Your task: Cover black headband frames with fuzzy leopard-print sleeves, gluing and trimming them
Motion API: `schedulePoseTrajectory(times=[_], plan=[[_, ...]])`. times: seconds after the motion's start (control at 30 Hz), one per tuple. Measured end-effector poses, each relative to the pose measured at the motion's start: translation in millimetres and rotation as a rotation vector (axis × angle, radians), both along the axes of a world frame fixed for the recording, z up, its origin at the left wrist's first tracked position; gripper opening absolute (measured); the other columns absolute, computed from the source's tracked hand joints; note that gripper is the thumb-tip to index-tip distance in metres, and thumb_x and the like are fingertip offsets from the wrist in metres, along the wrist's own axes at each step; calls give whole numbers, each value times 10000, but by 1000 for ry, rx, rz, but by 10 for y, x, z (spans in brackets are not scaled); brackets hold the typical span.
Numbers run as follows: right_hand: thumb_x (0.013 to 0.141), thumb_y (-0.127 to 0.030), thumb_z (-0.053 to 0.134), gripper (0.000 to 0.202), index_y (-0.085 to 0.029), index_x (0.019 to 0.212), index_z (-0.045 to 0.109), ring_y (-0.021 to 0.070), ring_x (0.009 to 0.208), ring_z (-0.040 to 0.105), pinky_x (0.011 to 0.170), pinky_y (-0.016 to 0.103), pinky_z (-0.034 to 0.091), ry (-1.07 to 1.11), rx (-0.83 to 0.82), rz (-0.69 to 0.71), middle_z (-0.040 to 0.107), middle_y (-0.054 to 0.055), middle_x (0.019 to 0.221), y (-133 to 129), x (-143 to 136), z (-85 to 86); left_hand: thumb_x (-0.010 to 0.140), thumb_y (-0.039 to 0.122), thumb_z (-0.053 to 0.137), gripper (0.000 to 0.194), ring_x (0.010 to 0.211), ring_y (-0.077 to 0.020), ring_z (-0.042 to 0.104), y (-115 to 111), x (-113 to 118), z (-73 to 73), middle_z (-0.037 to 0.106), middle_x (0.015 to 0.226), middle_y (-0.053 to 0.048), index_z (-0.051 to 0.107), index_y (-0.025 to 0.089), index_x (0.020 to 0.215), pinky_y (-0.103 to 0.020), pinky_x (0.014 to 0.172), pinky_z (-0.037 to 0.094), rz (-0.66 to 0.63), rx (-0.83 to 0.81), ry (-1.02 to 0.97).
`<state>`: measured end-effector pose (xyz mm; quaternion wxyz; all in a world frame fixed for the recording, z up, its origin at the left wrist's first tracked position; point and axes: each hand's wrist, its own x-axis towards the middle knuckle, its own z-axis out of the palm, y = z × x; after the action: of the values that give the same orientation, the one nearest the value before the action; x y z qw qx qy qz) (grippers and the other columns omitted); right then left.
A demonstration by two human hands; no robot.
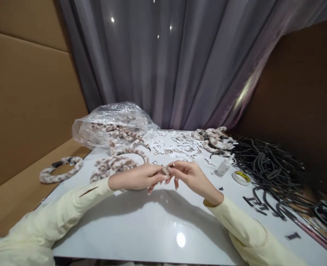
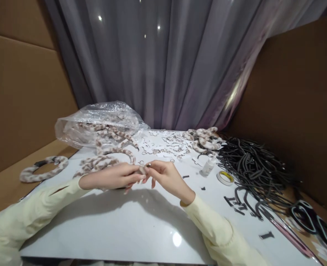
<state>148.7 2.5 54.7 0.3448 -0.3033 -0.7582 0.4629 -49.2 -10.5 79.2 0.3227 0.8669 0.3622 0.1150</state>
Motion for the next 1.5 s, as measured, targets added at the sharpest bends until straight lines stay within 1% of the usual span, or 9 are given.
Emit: schedulePoseTrajectory(times=[0.13, 0.3, 0.4, 0.53, 0.67, 1.1, 1.27, 1.4, 1.5], plan=[[839, -374, 548, 245, -148, 910, 608, 132, 618, 626, 517, 228, 528, -75, -49, 61, 651, 46, 743, -15, 40, -99, 931, 356, 313, 301, 607, -118, 489, -63, -32, -97, 516, 695, 12, 544, 189, 833, -208, 557, 346, -11, -21, 8], [907, -265, 441, 197, -162, 918, 609, 122, 590, 608, 581, 228, 479, -304, 242, 139, 672, 49, 744, -95, 22, -271, 924, 336, 329, 277, 613, -126, 490, -157, -153, -223, 503, 684, 10, 513, 183, 785, -210, 546, 332, 34, -13, 85], [909, -233, 433, 199, -149, 991, 594, 161, 711, 628, 621, 242, 452, -418, 364, 182, 679, 86, 847, -160, -47, -341, 923, 331, 335, 255, 604, -138, 508, -244, -227, -397, 523, 688, -2, 502, 182, 802, -222, 533, 323, 94, 32, 135], [924, -244, 404, 215, -140, 976, 585, 158, 655, 602, 574, 238, 419, -578, 396, 234, 655, 79, 798, -226, -133, -380, 932, 323, 325, 250, 570, -147, 522, -370, -307, -673, 556, 691, -11, 490, 182, 809, -239, 517, 306, 159, 103, 156], [934, -194, 353, 232, -149, 986, 575, 168, 712, 599, 620, 253, 440, -573, 424, 263, 644, 84, 836, -226, -165, -401, 948, 296, 303, 264, 609, -160, 550, -411, -342, -811, 587, 723, -25, 497, 175, 816, -254, 542, 305, 161, 190, 182], [931, -211, 358, 232, -141, 1000, 568, 160, 722, 608, 630, 246, 455, -400, 415, 211, 653, 91, 853, -273, -212, -572, 949, 228, 306, 203, 621, -163, 545, -414, -326, -840, 585, 747, -22, 452, 177, 818, -259, 544, 306, 107, 273, 277], [906, -205, 385, 222, -143, 909, 598, 148, 665, 595, 595, 232, 437, -357, 401, 179, 659, 86, 795, -269, -243, -590, 945, 202, 324, 184, 673, -176, 536, -433, -306, -857, 574, 761, -31, 465, 171, 831, -270, 582, 339, 61, 424, 281], [888, -212, 421, 200, -145, 853, 606, 102, 525, 520, 526, 206, 392, -343, 272, 93, 628, 33, 660, -278, -260, -548, 893, 351, 462, 214, 855, -233, 527, -444, -306, -734, 587, 934, -107, 509, 143, 914, -330, 731, 391, 222, 684, 162], [883, -232, 431, 195, -146, 790, 580, 91, 473, 475, 492, 195, 371, -313, 140, -2, 553, -11, 531, -309, -272, -500, 858, 316, 495, 249, 604, -156, 508, -482, -306, -671, 552, 632, -29, 495, 155, 668, -268, 589, 368, 358, 643, 56]])
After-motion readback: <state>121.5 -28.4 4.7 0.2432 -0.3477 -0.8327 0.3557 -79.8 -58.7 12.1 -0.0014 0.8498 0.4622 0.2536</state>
